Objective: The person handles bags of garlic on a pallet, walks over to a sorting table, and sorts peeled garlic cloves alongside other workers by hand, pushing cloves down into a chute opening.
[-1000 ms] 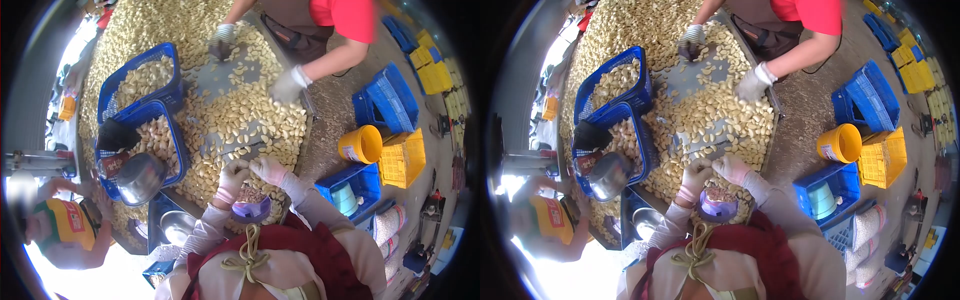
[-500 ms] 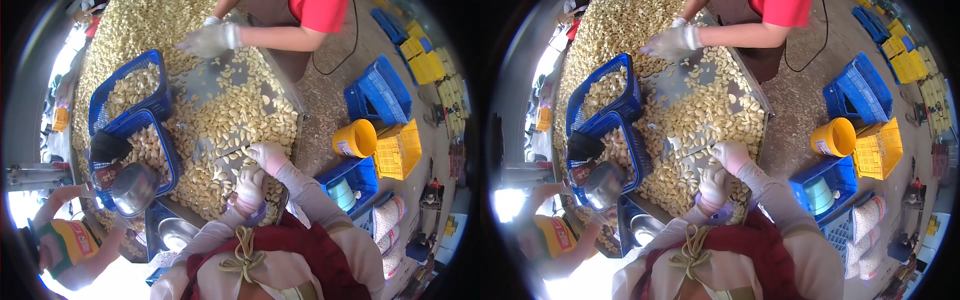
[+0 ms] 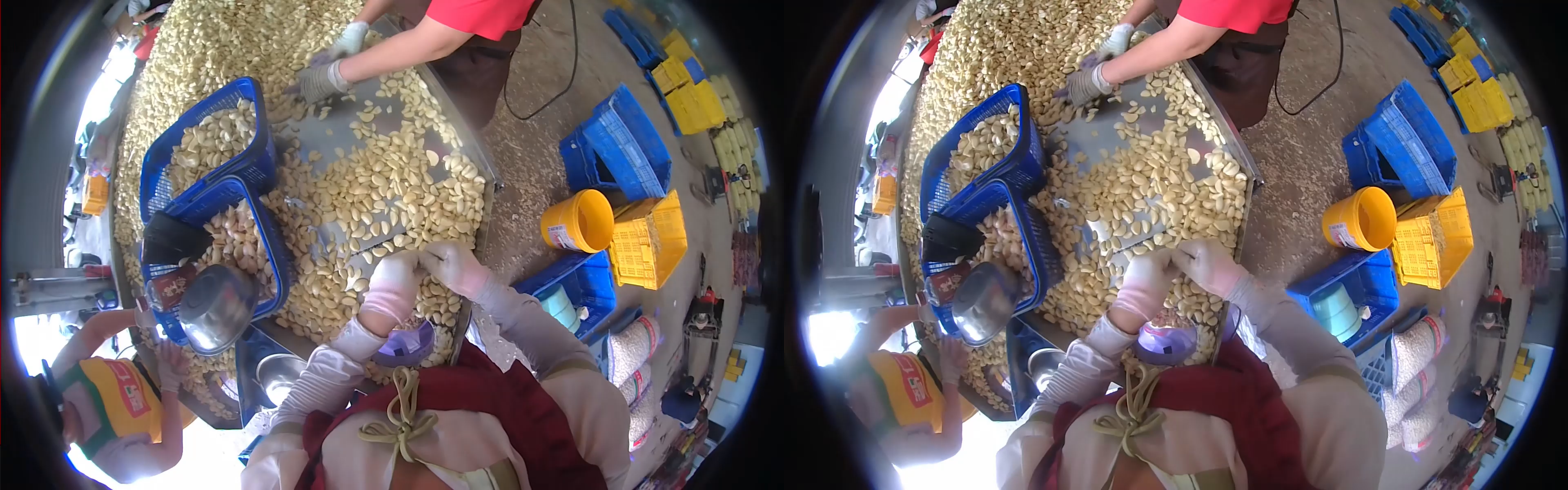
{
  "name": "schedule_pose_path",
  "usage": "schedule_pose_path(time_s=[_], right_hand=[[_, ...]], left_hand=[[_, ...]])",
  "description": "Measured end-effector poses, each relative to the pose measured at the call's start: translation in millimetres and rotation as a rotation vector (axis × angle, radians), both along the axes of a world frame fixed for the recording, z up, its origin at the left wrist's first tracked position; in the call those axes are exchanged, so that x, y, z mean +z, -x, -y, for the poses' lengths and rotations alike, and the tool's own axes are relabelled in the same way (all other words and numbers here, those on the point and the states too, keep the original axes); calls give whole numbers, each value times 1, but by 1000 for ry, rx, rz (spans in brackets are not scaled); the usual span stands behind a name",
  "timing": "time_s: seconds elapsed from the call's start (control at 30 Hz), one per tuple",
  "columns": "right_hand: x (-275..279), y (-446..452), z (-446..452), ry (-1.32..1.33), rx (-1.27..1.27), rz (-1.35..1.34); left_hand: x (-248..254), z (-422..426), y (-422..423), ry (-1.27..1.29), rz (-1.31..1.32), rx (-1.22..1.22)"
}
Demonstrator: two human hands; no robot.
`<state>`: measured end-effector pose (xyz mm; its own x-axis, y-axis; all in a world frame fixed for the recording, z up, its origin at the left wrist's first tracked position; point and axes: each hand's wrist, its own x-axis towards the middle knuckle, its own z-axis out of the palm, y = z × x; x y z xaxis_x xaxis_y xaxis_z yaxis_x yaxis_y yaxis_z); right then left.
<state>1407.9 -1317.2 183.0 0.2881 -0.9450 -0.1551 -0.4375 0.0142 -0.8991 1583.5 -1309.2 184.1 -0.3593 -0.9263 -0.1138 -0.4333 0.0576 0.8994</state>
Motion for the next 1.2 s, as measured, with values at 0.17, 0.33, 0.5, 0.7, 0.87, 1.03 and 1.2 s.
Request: schedule_pose_path(time_s=[0.17, 0.33, 0.5, 0.7, 0.87, 1.03, 1.2], right_hand=[[50, 23, -6, 73, -34, -172], [64, 174, 3, 92, -507, -686], [69, 111, 0, 413, -229, -648], [52, 65, -9, 129, -299, -345], [43, 53, -19, 63, -255, -161], [36, 53, 75, 560, -99, -872], [-43, 10, 79, -218, 68, -1104]], left_hand=[[-28, 13, 33, 23, 347, -45], [-7, 5, 50, 517, 852, 4], [-15, 15, 94, 602, 355, -198], [-41, 32, 102, 517, 628, -333], [-8, 20, 74, 250, -285, -34], [-1, 37, 82, 276, 56, 74], [34, 30, 44, 150, 962, -495]])
